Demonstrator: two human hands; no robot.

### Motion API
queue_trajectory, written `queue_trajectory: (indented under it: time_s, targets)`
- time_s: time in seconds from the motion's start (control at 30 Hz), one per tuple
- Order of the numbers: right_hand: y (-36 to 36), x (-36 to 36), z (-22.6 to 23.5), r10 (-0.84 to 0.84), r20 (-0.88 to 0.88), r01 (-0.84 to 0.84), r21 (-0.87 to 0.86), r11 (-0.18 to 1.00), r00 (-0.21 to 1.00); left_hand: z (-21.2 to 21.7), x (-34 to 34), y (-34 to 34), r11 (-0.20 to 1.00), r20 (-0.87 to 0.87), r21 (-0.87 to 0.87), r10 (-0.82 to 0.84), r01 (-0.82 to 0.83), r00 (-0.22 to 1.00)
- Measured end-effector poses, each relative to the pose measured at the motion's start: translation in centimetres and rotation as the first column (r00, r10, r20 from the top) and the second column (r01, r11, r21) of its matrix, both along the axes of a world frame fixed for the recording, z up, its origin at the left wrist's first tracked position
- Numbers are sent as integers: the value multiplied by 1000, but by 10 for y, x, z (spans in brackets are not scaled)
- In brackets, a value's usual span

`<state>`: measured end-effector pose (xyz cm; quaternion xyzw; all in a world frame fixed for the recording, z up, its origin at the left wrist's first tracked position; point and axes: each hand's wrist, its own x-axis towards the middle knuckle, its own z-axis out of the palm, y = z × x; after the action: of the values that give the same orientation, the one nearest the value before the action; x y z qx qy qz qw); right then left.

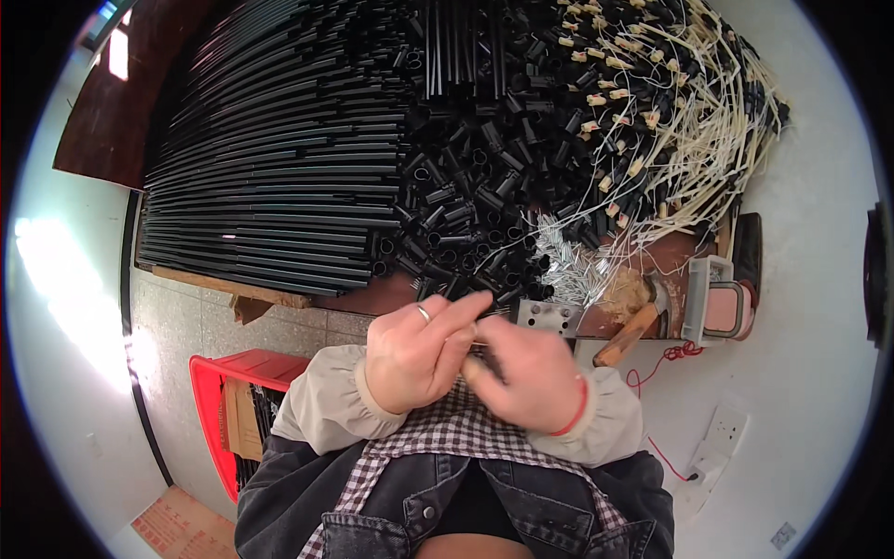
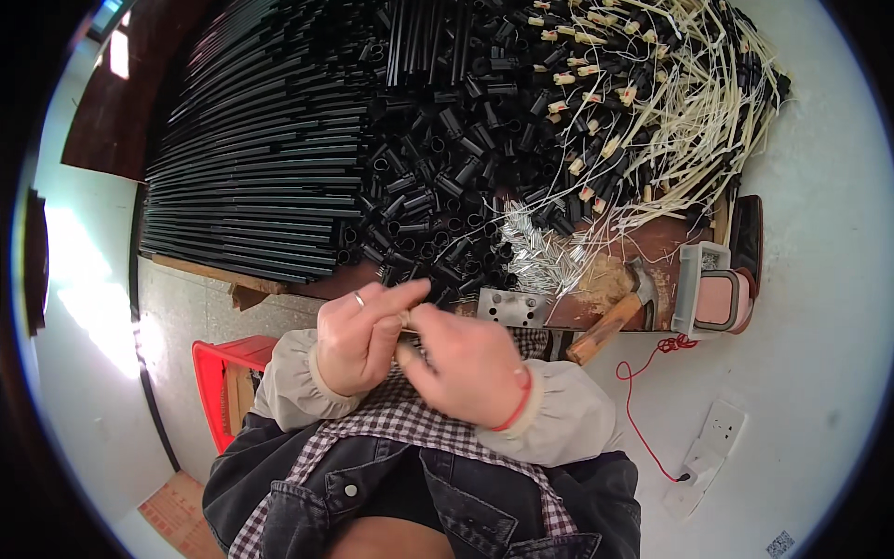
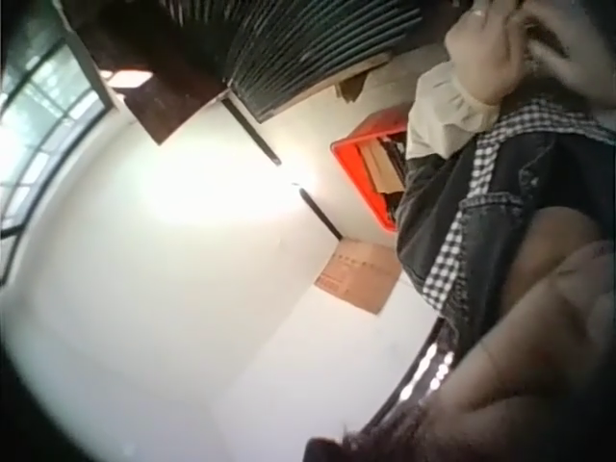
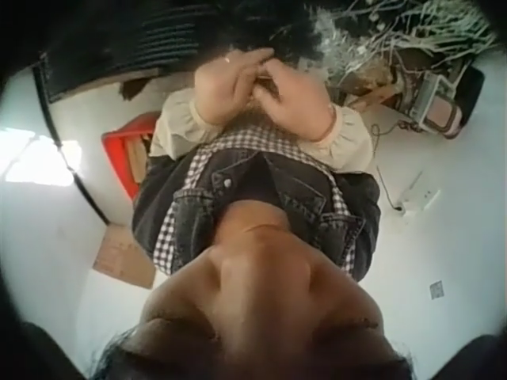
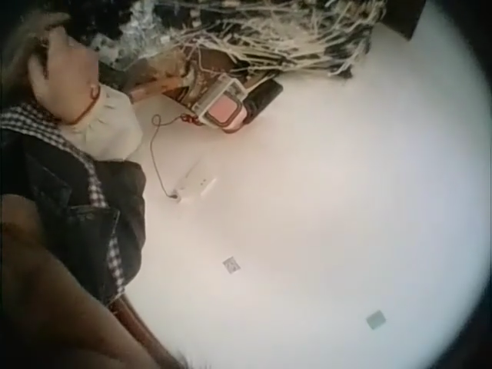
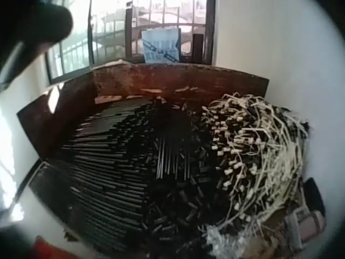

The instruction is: Assembling black industrial tubes with white wiring and connectors using manual insertion and a hammer.

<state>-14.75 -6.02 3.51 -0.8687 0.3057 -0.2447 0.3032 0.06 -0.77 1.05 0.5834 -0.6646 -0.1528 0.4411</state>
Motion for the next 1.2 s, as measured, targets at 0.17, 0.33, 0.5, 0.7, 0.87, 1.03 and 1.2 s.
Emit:
queue_trajectory:
  time_s: [0.17,0.33,0.5,0.7,0.87,1.03,1.2]
  targets:
    - [-10,-26,6,-193,230,66,467,882,954,11,16,14,910,-157,271,-281,315,947]
    - [-14,-20,13,-223,265,82,455,887,938,10,13,16,949,-410,-35,-300,314,861]
    - [-14,-24,7,21,177,-109,506,855,984,17,18,11,785,-699,-6,-446,619,559]
    - [-24,-10,31,529,233,-568,157,808,816,9,18,24,615,-665,239,-460,752,588]
    - [-16,-22,12,492,317,-573,260,777,811,10,57,28,832,-234,293,-415,471,879]
    - [-28,-50,-1,224,521,-540,601,589,824,-25,138,53,957,706,25,187,-288,683]
    - [-10,-64,-18,-309,605,-82,530,844,734,-44,147,46,983,696,-149,183,-110,694]
